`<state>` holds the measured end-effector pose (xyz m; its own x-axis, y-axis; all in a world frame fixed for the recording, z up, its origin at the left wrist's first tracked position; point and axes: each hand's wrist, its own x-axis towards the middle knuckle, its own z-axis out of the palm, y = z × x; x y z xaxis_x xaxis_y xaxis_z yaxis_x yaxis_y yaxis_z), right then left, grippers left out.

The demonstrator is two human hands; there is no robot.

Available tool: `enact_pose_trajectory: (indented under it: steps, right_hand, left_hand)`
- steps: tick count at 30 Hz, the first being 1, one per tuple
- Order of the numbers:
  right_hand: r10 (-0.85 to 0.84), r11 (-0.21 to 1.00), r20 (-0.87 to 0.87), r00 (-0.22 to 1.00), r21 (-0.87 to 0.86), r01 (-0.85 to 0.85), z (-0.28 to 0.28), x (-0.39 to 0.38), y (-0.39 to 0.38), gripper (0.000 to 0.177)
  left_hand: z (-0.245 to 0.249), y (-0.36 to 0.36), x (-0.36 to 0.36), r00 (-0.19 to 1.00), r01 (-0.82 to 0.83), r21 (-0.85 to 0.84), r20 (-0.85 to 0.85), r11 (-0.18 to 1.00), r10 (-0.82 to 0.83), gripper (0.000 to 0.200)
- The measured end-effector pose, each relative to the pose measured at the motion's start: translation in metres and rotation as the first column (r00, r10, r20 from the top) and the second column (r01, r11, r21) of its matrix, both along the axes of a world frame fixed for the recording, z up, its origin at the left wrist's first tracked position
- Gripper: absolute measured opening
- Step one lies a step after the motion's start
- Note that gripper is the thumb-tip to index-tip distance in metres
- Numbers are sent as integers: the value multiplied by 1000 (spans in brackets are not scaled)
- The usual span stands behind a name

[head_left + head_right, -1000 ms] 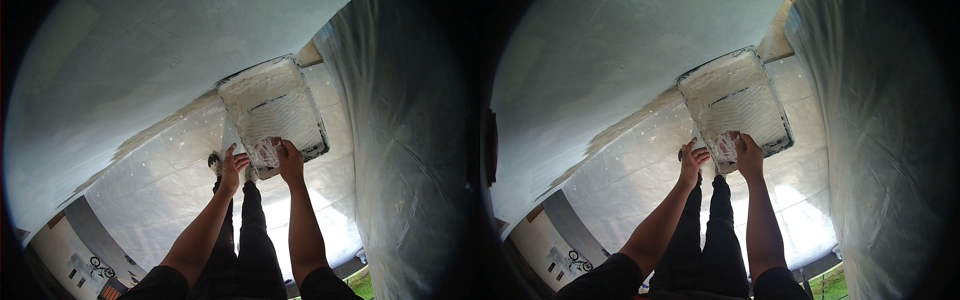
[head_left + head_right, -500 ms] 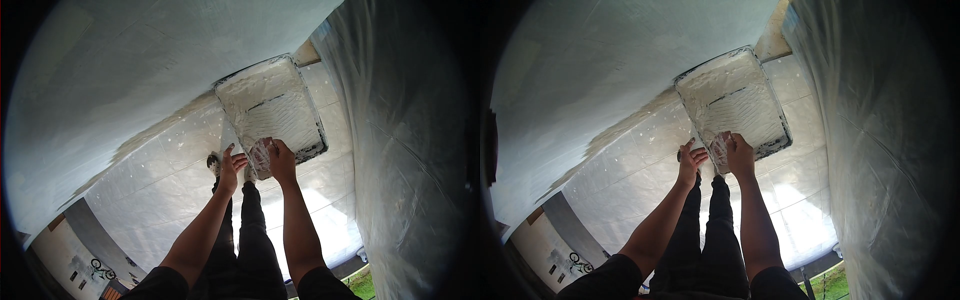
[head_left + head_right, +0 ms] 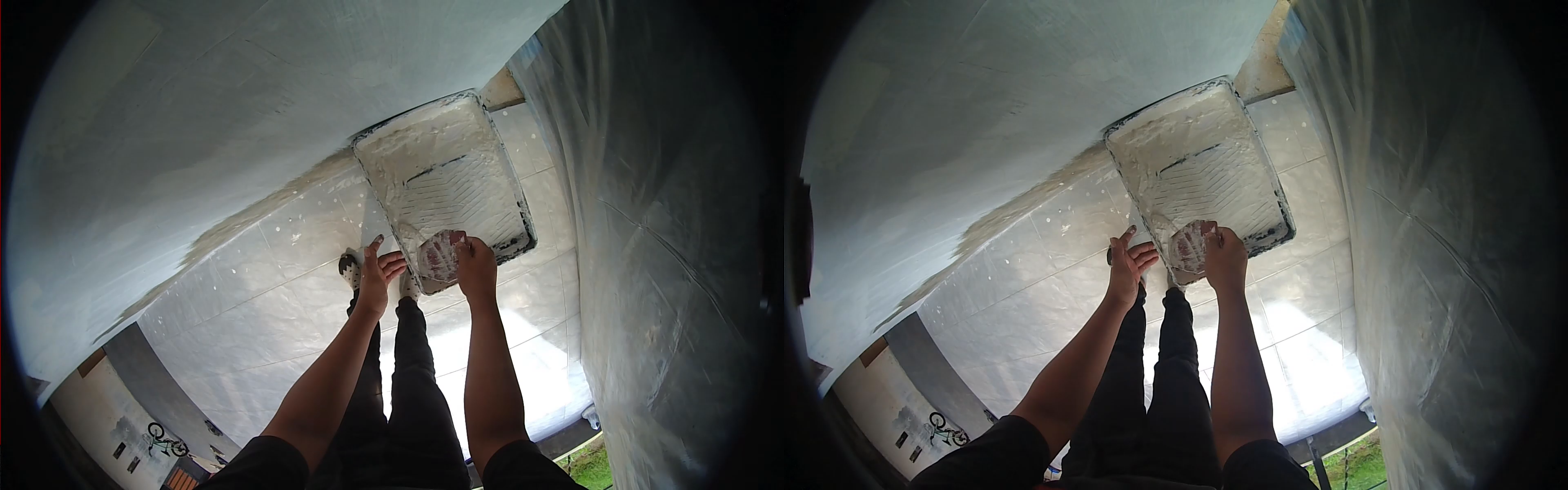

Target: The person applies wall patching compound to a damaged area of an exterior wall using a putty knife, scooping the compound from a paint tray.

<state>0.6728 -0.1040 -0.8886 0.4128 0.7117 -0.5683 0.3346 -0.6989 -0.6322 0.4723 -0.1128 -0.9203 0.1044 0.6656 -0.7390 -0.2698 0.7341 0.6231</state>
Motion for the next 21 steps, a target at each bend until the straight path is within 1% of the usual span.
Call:
enact_pose_trajectory:
  steps: [2, 4, 5, 7, 9, 11, 12, 14, 18, 20, 21]
  right_hand:
    - [17, 1000, -8, 1000, -25, -17, 8, 2, -10, 27]
    - [-6, 994, 17, 1000, -105, 8, 14, -1, -20, 27]
    - [-4, 994, 16, 1000, -105, 6, 12, -4, -26, 27]
    - [-22, 1000, 97, 995, 4, 21, 2, -10, -41, 27]
    - [-27, 1000, 112, 993, -11, 29, -3, -11, -47, 27]
    - [-53, 997, 32, 998, -50, 55, -5, -11, -45, 27]
    - [-55, 997, 32, 998, -49, 56, -5, -12, -42, 27]
    - [-70, 997, -9, 998, -18, 70, -9, -15, -33, 26]
    - [-89, 996, -34, 996, 25, 89, -16, -19, -8, 24]
    - [-112, 991, -190, 975, -94, 96, -20, -15, 2, 26]
    - [-112, 991, -190, 975, -88, 96, -16, -13, 5, 26]
  left_hand:
    - [0, 0, 0, 1000, -6, -4, 7, 1000, 6, 101]
    - [0, 1, 1, 1000, -14, -7, 12, 1000, 14, 102]
    - [0, 1, 1, 1000, -14, -7, 10, 1000, 14, 101]
    - [0, 0, 1, 1000, -13, -12, 8, 1000, 13, 101]
    - [-1, -1, 1, 1000, -10, 3, 12, 1000, 10, 100]
    - [-3, -1, 1, 1000, -11, 5, 10, 1000, 10, 101]
    - [-3, -1, 2, 1000, -12, 7, 10, 1000, 12, 102]
    - [-3, -1, 1, 1000, -9, 7, 7, 1000, 9, 102]
    - [-1, 0, 0, 1000, -2, 7, -10, 1000, 2, 104]
    - [0, 0, 0, 1000, -2, 2, -5, 1000, 2, 104]
    - [0, 0, -1, 1000, -3, -4, 0, 1000, 3, 105]
